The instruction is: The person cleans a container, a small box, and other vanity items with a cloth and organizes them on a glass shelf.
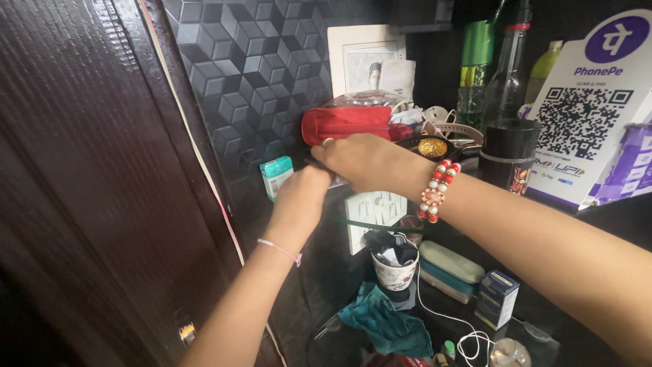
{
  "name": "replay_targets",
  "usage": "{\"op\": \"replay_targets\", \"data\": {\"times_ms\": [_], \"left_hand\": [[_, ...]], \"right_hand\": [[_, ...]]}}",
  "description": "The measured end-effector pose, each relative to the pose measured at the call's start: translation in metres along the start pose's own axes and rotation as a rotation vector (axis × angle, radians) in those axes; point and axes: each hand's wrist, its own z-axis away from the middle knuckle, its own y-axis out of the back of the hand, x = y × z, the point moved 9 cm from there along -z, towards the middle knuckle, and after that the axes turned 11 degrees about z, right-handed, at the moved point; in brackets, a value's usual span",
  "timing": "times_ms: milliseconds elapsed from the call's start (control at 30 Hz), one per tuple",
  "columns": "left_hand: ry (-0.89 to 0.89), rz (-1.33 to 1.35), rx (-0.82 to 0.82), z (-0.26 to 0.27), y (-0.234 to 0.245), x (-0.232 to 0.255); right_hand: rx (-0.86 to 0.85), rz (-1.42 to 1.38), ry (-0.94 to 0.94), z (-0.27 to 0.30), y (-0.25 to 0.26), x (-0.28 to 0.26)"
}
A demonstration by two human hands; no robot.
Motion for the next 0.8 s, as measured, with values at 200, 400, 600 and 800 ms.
{"op": "replay_targets", "data": {"times_ms": [200,400,600,800], "left_hand": [[0.195,0.237,-0.017,-0.001,0.001,-0.024],[0.134,0.281,0.073,0.001,0.000,-0.015],[0.252,0.373,0.040,-0.004,0.007,-0.017],[0.355,0.012,0.063,0.006,0.027,-0.006]], "right_hand": [[0.029,-0.060,-0.010,-0.001,-0.002,0.004],[0.013,-0.042,-0.027,-0.002,-0.005,0.006],[0.086,-0.137,-0.010,0.008,-0.003,-0.004],[0.141,0.181,0.011,0.023,0.001,-0.015]]}}
